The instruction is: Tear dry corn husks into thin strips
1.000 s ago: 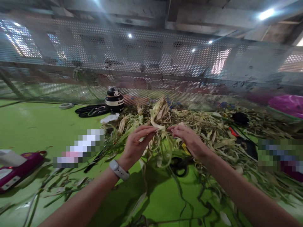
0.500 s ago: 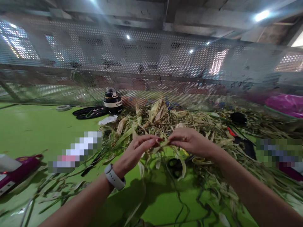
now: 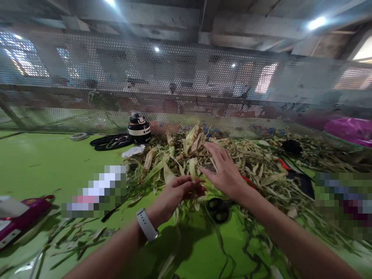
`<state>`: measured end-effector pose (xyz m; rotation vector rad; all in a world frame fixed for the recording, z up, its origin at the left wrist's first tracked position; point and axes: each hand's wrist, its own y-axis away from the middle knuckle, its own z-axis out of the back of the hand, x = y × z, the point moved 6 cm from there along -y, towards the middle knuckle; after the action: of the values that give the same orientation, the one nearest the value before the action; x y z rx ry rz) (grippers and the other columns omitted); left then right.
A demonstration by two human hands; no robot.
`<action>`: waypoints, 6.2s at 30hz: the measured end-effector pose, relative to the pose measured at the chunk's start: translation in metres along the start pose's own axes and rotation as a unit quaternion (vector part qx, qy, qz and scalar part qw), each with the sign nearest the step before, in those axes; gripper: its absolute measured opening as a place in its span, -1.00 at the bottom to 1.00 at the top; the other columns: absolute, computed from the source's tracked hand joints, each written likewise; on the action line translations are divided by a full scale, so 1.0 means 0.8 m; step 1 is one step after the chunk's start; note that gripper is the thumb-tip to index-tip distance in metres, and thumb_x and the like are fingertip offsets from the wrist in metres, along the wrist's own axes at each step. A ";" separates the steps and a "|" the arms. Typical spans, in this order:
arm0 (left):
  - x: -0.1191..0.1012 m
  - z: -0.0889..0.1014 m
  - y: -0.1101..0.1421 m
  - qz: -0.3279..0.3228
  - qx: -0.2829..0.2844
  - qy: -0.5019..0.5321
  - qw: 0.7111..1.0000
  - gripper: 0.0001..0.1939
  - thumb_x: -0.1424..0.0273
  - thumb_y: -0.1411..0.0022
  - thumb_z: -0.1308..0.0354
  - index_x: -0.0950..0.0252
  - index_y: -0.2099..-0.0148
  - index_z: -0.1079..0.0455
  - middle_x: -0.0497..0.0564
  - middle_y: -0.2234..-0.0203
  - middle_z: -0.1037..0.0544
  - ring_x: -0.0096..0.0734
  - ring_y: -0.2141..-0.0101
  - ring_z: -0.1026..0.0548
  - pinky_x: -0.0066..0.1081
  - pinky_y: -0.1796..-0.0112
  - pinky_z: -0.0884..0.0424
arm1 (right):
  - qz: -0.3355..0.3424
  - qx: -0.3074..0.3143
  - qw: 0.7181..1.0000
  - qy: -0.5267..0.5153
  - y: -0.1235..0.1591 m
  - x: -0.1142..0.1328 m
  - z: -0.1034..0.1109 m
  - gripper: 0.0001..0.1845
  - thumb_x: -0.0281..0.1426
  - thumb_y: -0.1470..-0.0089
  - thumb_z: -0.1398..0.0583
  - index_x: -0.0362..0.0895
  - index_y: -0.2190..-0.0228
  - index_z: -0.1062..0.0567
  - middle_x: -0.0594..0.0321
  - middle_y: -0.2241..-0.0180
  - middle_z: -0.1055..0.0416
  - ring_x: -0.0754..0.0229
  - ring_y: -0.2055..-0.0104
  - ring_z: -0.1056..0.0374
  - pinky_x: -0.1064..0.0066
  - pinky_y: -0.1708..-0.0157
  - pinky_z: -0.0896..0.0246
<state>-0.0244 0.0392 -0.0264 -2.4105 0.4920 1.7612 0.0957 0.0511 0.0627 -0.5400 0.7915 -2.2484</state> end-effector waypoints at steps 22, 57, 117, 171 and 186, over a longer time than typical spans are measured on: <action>0.024 -0.007 -0.003 -0.048 -0.036 0.063 0.996 -0.68 0.36 0.13 -0.33 0.32 0.29 -0.36 -0.08 0.50 -0.43 -0.56 0.47 -0.37 -0.53 0.38 -0.29 | -0.568 0.117 0.519 -0.627 0.095 -0.031 -0.104 -0.69 -0.21 0.10 -0.17 -0.18 0.64 -0.30 0.43 0.75 -0.18 0.45 0.75 -0.03 0.61 0.76 0.15; 0.006 0.017 -0.008 -0.019 -0.039 0.037 0.998 -0.72 0.37 0.00 -0.23 0.29 0.18 -0.41 0.03 0.29 -0.52 -0.44 0.33 -0.45 -0.49 0.29 -0.36 | -0.479 0.016 0.635 -0.606 0.082 -0.041 -0.088 -0.77 -0.29 0.12 -0.25 -0.17 0.58 -0.34 0.42 0.69 -0.26 0.40 0.66 -0.15 0.56 0.64 -0.05; -0.007 -0.002 -0.003 -0.026 0.061 -0.067 0.996 -0.85 0.34 -0.05 -0.19 0.31 0.33 -0.37 -0.03 0.43 -0.43 -0.47 0.37 -0.38 -0.45 0.27 -0.30 | -0.245 0.055 0.886 -0.390 0.057 -0.021 -0.049 -0.89 -0.36 -0.04 -0.13 -0.12 0.38 -0.43 0.21 0.39 -0.38 0.20 0.33 -0.30 0.39 0.30 -0.19; -0.063 0.010 0.022 -0.311 -0.135 -0.414 0.845 -0.80 0.40 -0.14 -0.06 0.27 0.16 -0.37 0.09 0.27 -0.43 -0.29 0.19 -0.36 -0.32 0.16 -0.27 | -0.146 0.057 0.938 -0.309 0.048 -0.009 -0.033 -0.79 -0.37 -0.13 -0.03 -0.14 0.31 -0.44 0.17 0.37 -0.43 0.18 0.29 -0.34 0.37 0.29 -0.23; 0.007 -0.024 0.014 0.075 0.125 0.018 0.989 -0.75 0.25 -0.10 -0.13 0.27 0.25 -0.20 0.02 0.43 -0.54 -0.43 0.42 -0.50 -0.51 0.48 -0.35 | -0.075 0.006 0.957 -0.281 0.035 -0.021 -0.001 -0.84 -0.40 -0.11 -0.08 -0.07 0.33 -0.48 0.15 0.24 -0.34 0.16 0.14 -0.26 0.28 0.15 -0.19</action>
<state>-0.0093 0.0221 -0.0248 -2.2860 0.8646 1.5995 0.1192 0.0471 0.0408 -1.1985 0.4517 -2.0633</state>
